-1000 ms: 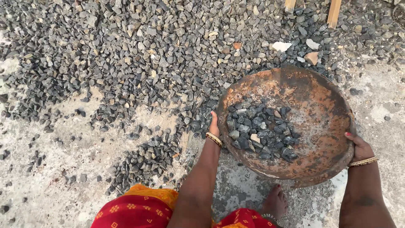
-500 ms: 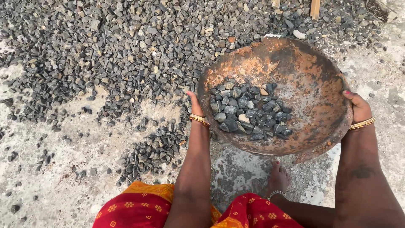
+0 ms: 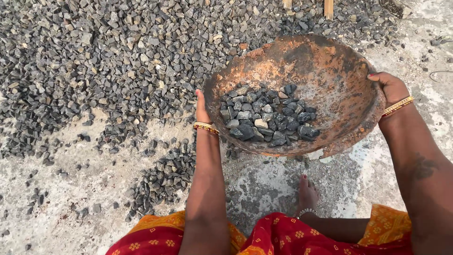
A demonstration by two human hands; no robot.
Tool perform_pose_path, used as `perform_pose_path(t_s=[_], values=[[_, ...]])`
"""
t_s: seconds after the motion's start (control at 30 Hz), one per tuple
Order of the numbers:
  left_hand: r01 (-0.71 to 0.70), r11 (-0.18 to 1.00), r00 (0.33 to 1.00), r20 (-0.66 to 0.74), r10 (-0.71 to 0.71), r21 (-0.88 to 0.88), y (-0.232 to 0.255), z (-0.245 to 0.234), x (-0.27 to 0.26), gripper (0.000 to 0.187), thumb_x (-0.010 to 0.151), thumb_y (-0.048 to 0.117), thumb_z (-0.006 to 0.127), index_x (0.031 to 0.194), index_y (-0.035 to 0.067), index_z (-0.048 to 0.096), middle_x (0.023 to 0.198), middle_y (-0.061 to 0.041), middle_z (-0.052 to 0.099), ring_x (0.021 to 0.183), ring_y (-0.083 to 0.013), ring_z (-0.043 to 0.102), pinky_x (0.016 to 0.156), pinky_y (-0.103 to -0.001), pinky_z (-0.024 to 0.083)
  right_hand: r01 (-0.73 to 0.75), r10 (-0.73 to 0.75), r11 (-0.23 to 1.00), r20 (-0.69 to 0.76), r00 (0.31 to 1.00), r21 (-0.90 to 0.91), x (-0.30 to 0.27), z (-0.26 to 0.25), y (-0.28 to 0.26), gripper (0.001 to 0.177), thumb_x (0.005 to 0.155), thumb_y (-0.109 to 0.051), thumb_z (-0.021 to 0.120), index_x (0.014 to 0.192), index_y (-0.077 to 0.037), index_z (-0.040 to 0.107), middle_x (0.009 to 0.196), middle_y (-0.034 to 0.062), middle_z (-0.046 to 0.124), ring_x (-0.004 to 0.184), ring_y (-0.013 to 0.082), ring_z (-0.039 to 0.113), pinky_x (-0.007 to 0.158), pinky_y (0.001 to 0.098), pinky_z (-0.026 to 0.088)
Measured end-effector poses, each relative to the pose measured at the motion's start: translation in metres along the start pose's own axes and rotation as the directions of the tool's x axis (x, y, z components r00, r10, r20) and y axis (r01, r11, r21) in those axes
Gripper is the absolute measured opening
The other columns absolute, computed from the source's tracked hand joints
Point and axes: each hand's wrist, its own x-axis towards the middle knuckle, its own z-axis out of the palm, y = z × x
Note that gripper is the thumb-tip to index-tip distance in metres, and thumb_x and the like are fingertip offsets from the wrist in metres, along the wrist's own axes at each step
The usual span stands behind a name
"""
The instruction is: The person sits on a concrete surface and uses both hands to pick up small dark rocks from the ground. They gather the rocks into a pile and then transfer them into a large, round, rusty metal pan placed nearby.
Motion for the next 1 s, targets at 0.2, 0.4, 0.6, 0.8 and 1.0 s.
perform_pose_path(t_s=[0.2,0.4,0.6,0.8,1.0], values=[[0.046,0.999,0.999,0.012,-0.046,0.008,-0.042,-0.036,-0.001,0.071,0.096,0.062,0.053,0.143,0.010,0.057,0.132,-0.008,0.068,0.115,-0.0239,0.066,0.099,-0.041,0.053,0.065,-0.024,0.945,0.130,0.991,-0.321,0.061,-0.098,0.067,0.036,0.091,-0.009,0.057,0.125,-0.003,0.065,0.115,0.0107,0.069,0.101,0.0264,0.066,0.094,0.0429,0.053],[0.286,0.955,0.957,0.034,-0.289,0.071,-0.136,-0.083,-0.002,0.087,0.096,0.077,0.036,0.141,0.006,0.060,0.127,-0.009,0.069,0.107,-0.0230,0.065,0.093,-0.039,0.053,-0.212,0.177,0.909,-0.128,0.976,-0.358,0.009,-0.162,0.082,0.037,0.090,-0.012,0.053,0.124,-0.001,0.061,0.112,0.0173,0.069,0.096,0.0332,0.067,0.089,0.0522,0.054],[0.492,0.871,0.853,-0.199,-0.483,-0.007,-0.147,-0.068,-0.013,0.092,0.090,0.081,0.037,0.139,0.007,0.061,0.127,-0.010,0.070,0.106,-0.0253,0.067,0.092,-0.041,0.055,-0.282,0.198,0.870,-0.238,0.951,-0.404,0.048,-0.154,0.064,0.036,0.093,-0.012,0.055,0.124,0.003,0.063,0.111,0.0216,0.070,0.092,0.0375,0.066,0.089,0.0559,0.054],[0.037,0.979,0.992,0.111,-0.061,0.202,-0.087,-0.077,0.151,0.085,0.101,0.069,0.045,0.147,-0.002,0.056,0.146,-0.013,0.063,0.130,-0.0242,0.062,0.111,-0.038,0.048,0.098,-0.089,0.560,0.057,0.994,-0.823,0.083,0.046,-0.051,0.029,0.093,-0.004,0.064,0.114,0.014,0.072,0.115,0.0254,0.074,0.100,0.0345,0.070,0.096,0.0508,0.051],[-0.076,0.993,0.960,0.263,0.096,-0.085,0.166,0.219,0.252,0.066,0.089,0.063,0.054,0.122,0.007,0.069,0.117,-0.015,0.073,0.103,-0.0331,0.073,0.091,-0.052,0.063,0.260,-0.157,0.380,0.214,0.964,-0.888,0.310,0.085,-0.122,0.029,0.098,-0.005,0.056,0.116,0.010,0.073,0.121,0.0214,0.073,0.105,0.0338,0.067,0.098,0.0505,0.051]])
